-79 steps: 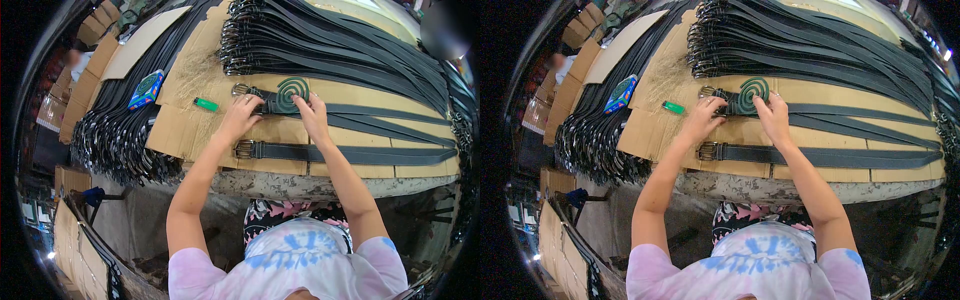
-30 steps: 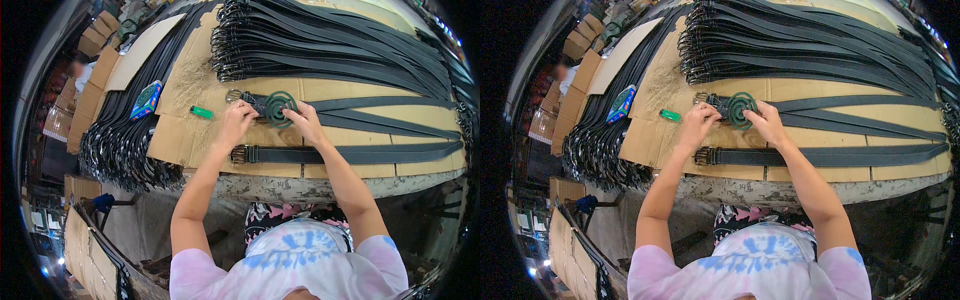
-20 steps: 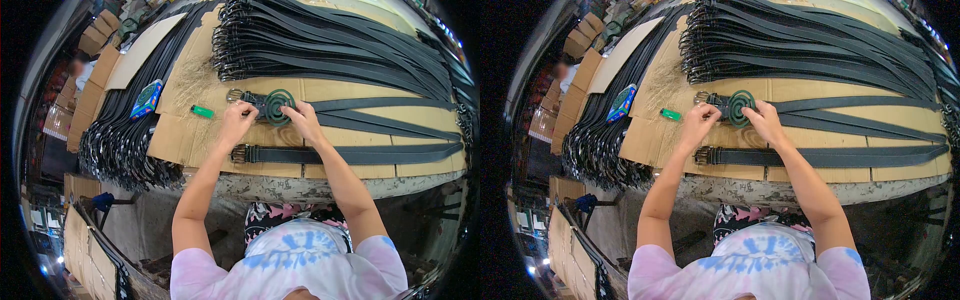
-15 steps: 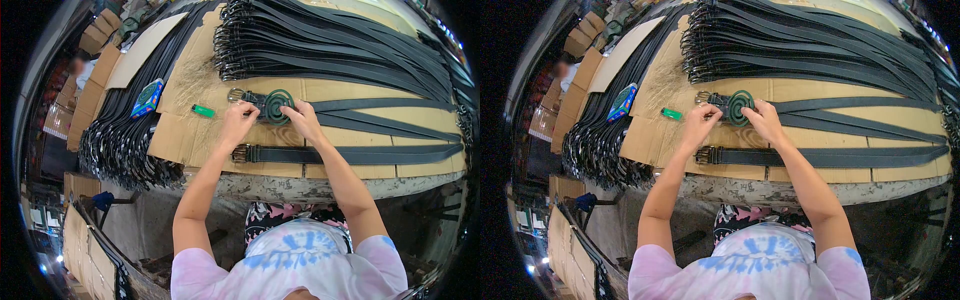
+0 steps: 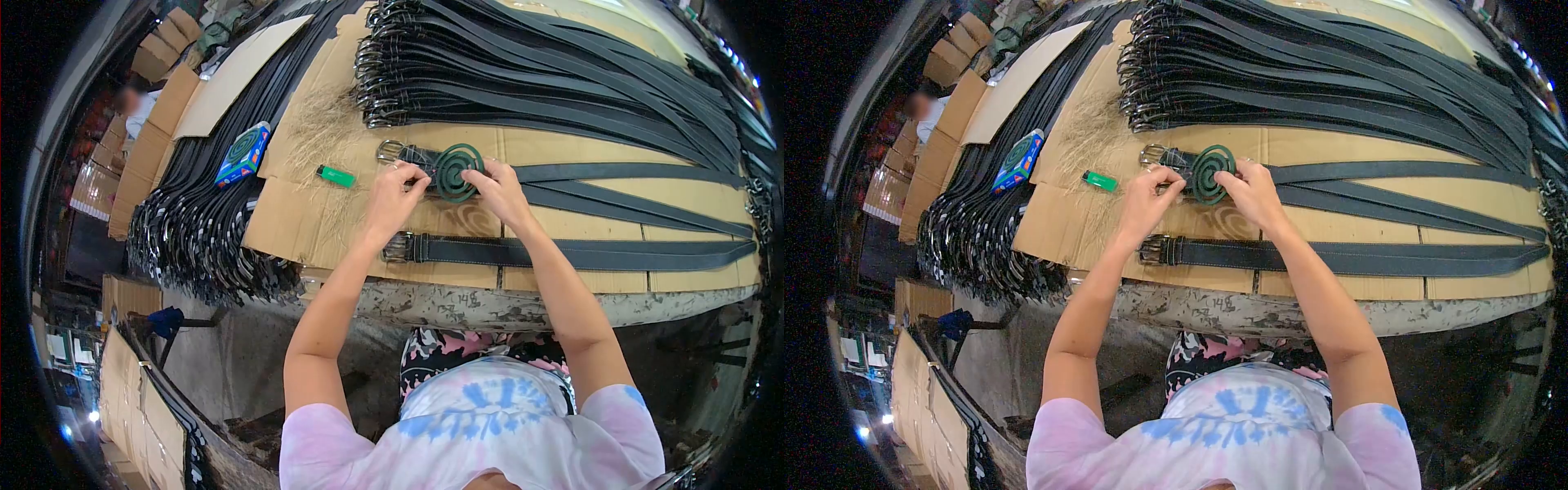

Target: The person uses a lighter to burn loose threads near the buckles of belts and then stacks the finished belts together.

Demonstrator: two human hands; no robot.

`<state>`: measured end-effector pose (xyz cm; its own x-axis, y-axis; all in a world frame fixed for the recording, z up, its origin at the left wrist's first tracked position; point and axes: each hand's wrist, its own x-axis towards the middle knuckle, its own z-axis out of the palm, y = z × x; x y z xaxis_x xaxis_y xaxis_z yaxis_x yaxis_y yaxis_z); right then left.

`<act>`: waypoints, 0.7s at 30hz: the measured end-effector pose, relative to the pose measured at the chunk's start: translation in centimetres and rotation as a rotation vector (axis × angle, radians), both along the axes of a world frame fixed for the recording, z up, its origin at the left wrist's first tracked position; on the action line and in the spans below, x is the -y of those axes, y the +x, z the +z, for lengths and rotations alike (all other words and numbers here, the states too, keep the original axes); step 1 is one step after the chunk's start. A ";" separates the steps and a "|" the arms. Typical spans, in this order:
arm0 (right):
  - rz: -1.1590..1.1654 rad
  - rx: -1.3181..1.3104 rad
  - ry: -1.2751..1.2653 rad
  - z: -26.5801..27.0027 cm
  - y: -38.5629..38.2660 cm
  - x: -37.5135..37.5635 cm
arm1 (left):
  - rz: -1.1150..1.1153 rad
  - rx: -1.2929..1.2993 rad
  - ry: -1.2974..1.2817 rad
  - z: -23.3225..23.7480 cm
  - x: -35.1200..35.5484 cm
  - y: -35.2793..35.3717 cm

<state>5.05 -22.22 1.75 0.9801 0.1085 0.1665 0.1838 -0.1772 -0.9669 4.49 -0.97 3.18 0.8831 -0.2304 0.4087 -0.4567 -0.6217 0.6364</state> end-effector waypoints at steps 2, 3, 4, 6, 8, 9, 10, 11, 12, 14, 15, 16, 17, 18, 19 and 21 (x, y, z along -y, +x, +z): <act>0.002 -0.017 -0.022 0.0 0.0 0.2 | 0.007 0.008 0.009 -0.1 -0.1 0.0; -0.001 -0.036 0.030 0.0 0.0 0.4 | 0.014 0.017 0.017 -0.2 -0.1 0.0; -0.004 -0.055 0.083 0.0 0.0 0.6 | 0.015 0.016 0.018 -0.1 0.0 -0.2; 0.046 -0.058 0.124 -0.3 -0.2 1.2 | 0.027 -0.054 -0.118 0.1 0.2 -0.5; 0.096 -0.062 0.165 -0.3 -0.6 1.4 | 0.023 -0.031 -0.098 -0.3 -0.1 -0.4; 0.122 -0.040 0.126 -0.2 -0.8 1.6 | 0.017 -0.008 -0.078 -0.5 -0.2 -0.4; 0.149 -0.019 0.088 -0.1 -1.0 1.6 | 0.019 -0.010 -0.078 -0.5 -0.1 -0.4; 0.151 -0.020 0.088 0.0 -1.0 1.6 | 0.025 -0.018 -0.082 -0.4 -0.1 -0.4; 0.157 0.009 0.060 0.0 -1.1 1.5 | 0.031 -0.026 -0.084 -0.3 -0.1 -0.5; 0.164 0.038 0.033 0.1 -1.1 1.5 | 0.038 -0.040 -0.093 0.1 0.1 -0.6; 0.167 0.032 0.010 0.2 -1.1 1.5 | 0.044 -0.055 -0.103 0.2 0.1 -0.6; 0.171 0.026 -0.013 0.2 -1.1 1.5 | 0.044 -0.055 -0.103 0.2 0.1 -0.6; 0.171 0.025 -0.013 0.3 -1.1 1.4 | 0.042 -0.052 -0.104 0.1 0.1 -0.6; 0.162 0.036 -0.009 0.3 -1.1 1.3 | 0.041 -0.049 -0.106 0.1 0.1 -0.5; 0.153 0.048 -0.005 0.3 -1.1 1.3 | 0.041 -0.049 -0.106 0.1 0.1 -0.5; 0.157 0.042 -0.013 0.2 -1.1 1.3 | 0.058 -0.047 -0.098 -0.1 -0.1 -0.3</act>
